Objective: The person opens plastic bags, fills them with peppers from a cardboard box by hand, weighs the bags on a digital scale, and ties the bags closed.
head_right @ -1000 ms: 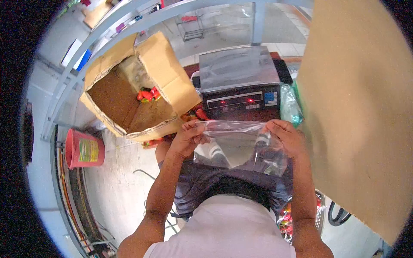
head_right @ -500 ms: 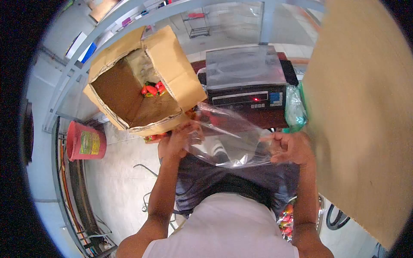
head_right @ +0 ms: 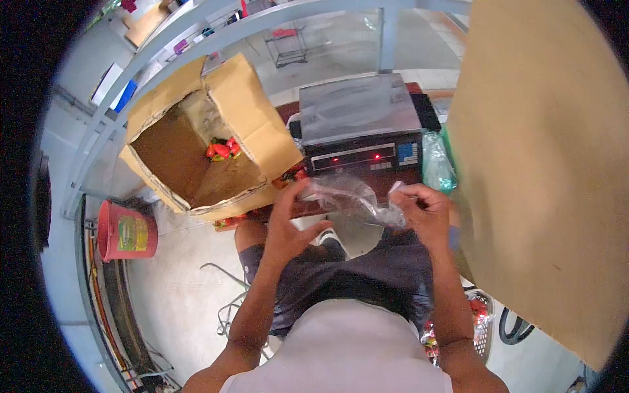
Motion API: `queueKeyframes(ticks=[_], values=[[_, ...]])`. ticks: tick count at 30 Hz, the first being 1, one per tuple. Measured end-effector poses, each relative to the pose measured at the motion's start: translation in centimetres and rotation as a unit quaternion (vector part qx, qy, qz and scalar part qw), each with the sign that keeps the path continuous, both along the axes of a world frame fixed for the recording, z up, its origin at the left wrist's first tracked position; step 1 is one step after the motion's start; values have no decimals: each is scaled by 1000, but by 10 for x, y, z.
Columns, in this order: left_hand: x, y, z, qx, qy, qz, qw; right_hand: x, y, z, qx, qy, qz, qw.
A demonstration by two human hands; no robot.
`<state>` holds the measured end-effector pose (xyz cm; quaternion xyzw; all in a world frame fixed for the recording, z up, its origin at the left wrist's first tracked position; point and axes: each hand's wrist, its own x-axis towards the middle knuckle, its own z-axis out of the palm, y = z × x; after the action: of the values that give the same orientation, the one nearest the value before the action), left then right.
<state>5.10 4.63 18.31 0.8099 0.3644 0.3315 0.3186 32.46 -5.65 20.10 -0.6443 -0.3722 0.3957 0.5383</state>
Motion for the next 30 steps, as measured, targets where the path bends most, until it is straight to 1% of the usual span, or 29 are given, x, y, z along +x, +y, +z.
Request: queueKeyframes(ticks=[1, 2, 4, 5, 6, 7, 8, 10, 11, 14, 15, 17, 18, 20, 21, 24, 25, 28, 30], values=[[12, 1, 16, 6, -18, -32, 999, -13, 10, 6, 69, -35, 39, 996], [32, -2, 40, 67, 8, -53, 996, -23, 16, 9, 72, -42, 69, 994], [41, -1, 48, 46, -4, -79, 996, -32, 25, 18, 77, -61, 125, 987], [41, 2, 37, -38, -41, -85, 995, -30, 26, 29, 54, -72, 139, 986], [43, 6, 30, -120, -77, -94, 985, -24, 27, 29, 52, -22, 131, 990], [44, 8, 26, -103, -165, -70, 978, -15, 24, 24, 50, 29, 119, 991], [43, 6, 22, -156, -182, -63, 969, -10, 21, 19, 45, 82, 107, 990], [37, -4, 10, -267, -212, -43, 939, -22, 19, 12, 66, 136, 7, 988], [36, -8, 5, -282, -191, -55, 939, -28, 20, 9, 76, 162, -41, 983], [23, -16, -3, -401, -190, -71, 893, -40, 26, -5, 178, 90, -38, 979], [16, -12, -3, -364, -215, -53, 905, -41, 30, -2, 212, -62, -19, 975], [4, -4, -2, -288, -265, -17, 920, -36, 31, 12, 198, -126, 48, 971], [5, -3, 6, -251, -244, -27, 936, -36, 31, 23, 190, -158, 82, 965], [14, -6, 40, -175, -202, -44, 963, -41, 34, 40, 199, -173, 123, 957], [21, -8, 52, -136, -155, -49, 977, -44, 36, 46, 205, -180, 145, 951], [16, 3, 39, -134, -56, -167, 975, -38, 37, 56, 182, -223, 155, 945], [18, 0, 41, -206, -116, -164, 958, -35, 37, 56, 184, -223, 165, 943], [17, -4, 39, -180, -29, -193, 964, -32, 29, 55, 167, -213, 179, 946], [20, -7, 45, -208, 10, -173, 963, -33, 28, 58, 148, -200, 186, 951]])
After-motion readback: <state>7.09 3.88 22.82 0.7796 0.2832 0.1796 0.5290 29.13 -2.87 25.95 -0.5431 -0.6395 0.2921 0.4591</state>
